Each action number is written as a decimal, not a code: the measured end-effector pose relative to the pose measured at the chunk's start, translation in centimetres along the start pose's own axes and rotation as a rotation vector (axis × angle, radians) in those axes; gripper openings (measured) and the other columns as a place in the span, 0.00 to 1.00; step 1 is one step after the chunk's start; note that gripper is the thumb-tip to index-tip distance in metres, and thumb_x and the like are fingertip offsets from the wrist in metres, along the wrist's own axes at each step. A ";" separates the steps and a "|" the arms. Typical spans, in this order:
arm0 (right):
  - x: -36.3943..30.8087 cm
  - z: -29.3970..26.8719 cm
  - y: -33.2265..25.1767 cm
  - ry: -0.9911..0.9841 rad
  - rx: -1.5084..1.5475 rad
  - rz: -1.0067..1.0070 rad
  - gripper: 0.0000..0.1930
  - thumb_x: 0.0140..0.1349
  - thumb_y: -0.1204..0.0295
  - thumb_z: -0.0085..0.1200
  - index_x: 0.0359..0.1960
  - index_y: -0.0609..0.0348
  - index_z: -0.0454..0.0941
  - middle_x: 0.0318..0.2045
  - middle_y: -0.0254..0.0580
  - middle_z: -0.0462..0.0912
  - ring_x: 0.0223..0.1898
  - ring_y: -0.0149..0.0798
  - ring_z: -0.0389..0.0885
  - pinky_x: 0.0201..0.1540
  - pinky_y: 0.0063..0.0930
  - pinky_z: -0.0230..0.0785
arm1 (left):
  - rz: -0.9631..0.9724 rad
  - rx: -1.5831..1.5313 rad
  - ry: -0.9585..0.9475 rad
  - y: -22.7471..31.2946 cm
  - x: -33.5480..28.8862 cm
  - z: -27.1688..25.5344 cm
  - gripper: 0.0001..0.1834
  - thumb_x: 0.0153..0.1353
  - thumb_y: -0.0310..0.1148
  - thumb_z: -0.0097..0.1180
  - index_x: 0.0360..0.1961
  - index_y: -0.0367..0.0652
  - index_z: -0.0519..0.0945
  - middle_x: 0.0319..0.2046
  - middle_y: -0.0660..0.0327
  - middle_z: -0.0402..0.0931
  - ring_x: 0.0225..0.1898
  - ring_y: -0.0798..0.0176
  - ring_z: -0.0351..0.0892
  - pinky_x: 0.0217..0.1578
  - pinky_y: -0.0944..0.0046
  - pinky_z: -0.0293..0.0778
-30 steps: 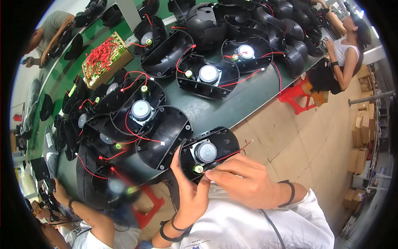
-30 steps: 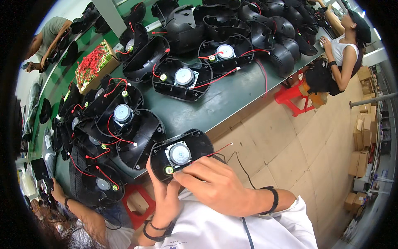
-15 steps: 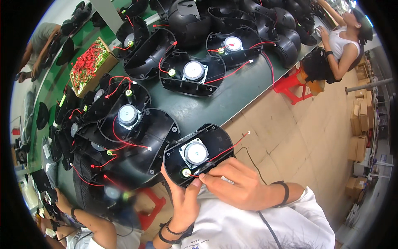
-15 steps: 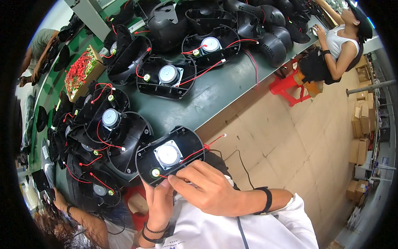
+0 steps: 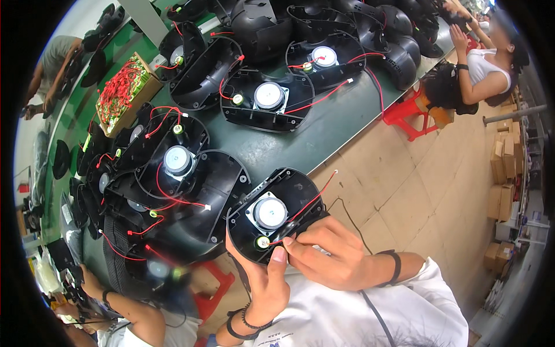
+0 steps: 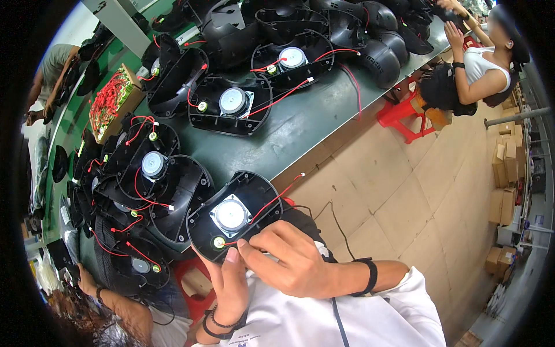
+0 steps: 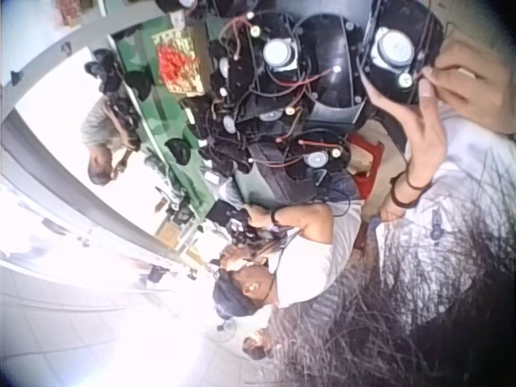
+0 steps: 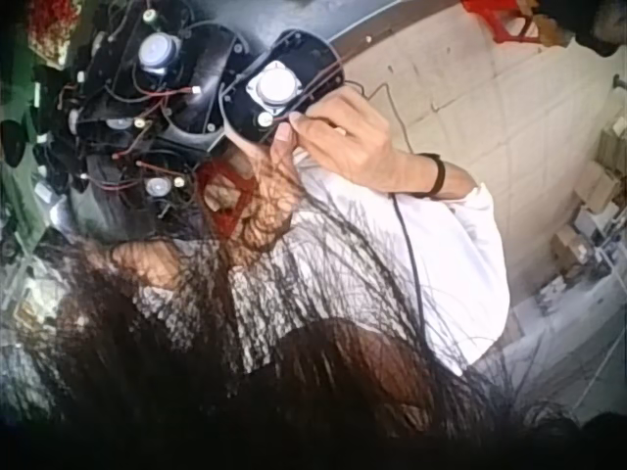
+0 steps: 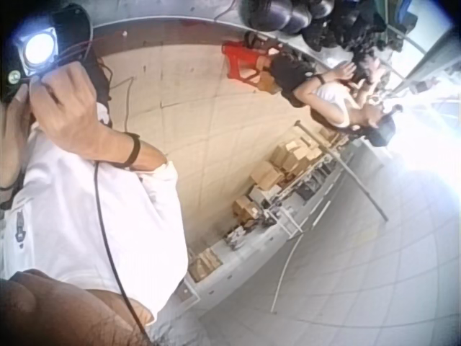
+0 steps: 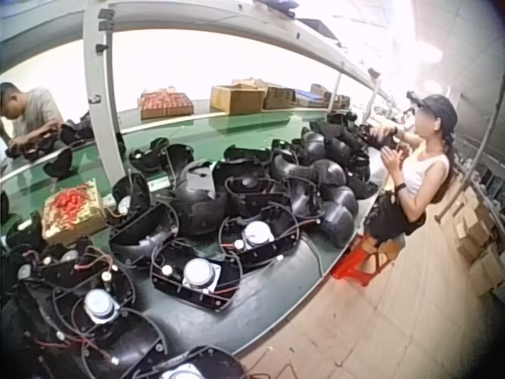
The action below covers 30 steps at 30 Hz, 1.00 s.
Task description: Assembling small speakers into black plastic housings on a factory production line.
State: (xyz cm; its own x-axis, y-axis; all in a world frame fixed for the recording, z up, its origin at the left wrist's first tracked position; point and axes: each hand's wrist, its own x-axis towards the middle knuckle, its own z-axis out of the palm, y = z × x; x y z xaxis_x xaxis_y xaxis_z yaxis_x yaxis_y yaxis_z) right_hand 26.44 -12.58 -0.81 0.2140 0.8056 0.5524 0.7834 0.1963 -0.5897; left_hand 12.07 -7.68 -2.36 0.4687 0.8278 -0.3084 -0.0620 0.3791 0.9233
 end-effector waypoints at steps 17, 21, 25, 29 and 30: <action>-0.5 -0.2 -0.6 -0.111 -0.045 -0.052 0.19 0.45 0.74 0.60 0.42 0.65 0.85 0.34 0.37 0.76 0.33 0.37 0.75 0.34 0.26 0.69 | -0.105 -0.273 0.060 1.6 -0.1 0.7 0.30 0.70 0.45 0.46 0.69 0.45 0.62 0.62 0.56 0.69 0.61 0.56 0.71 0.58 0.55 0.70; -0.8 -0.3 -0.9 -0.091 -0.040 -0.048 0.20 0.46 0.75 0.61 0.45 0.62 0.87 0.35 0.33 0.77 0.35 0.35 0.74 0.34 0.25 0.69 | -0.184 -0.365 0.070 1.6 -0.5 -0.2 0.34 0.66 0.52 0.47 0.66 0.42 0.66 0.60 0.54 0.72 0.58 0.54 0.74 0.57 0.53 0.71; -0.8 -0.2 -0.8 -0.103 -0.026 -0.066 0.19 0.45 0.76 0.64 0.43 0.62 0.88 0.37 0.33 0.78 0.36 0.35 0.73 0.34 0.24 0.69 | -0.129 -0.272 0.106 1.7 -0.7 0.4 0.33 0.66 0.49 0.49 0.66 0.40 0.66 0.58 0.55 0.73 0.56 0.56 0.75 0.56 0.56 0.71; -1.2 -0.3 -0.6 -0.120 0.001 -0.074 0.16 0.45 0.77 0.63 0.39 0.63 0.87 0.38 0.34 0.79 0.36 0.36 0.75 0.35 0.26 0.71 | -0.004 -0.122 0.130 1.3 -0.3 1.1 0.29 0.66 0.38 0.51 0.66 0.40 0.64 0.50 0.60 0.74 0.46 0.66 0.73 0.49 0.63 0.71; -1.4 -0.2 -0.4 -0.109 0.006 -0.092 0.16 0.45 0.75 0.62 0.39 0.64 0.85 0.38 0.37 0.78 0.37 0.37 0.76 0.35 0.27 0.71 | 0.002 -0.130 0.158 1.3 -0.3 1.4 0.28 0.68 0.34 0.51 0.67 0.40 0.63 0.47 0.62 0.73 0.43 0.70 0.72 0.45 0.66 0.70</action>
State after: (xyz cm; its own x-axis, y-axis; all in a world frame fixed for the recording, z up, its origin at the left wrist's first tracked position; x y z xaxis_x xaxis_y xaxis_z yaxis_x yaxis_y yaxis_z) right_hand 25.95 -13.85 -1.23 0.0766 0.8401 0.5370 0.7930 0.2752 -0.5436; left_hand 13.09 -7.98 -0.76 0.3250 0.8792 -0.3485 -0.1809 0.4195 0.8895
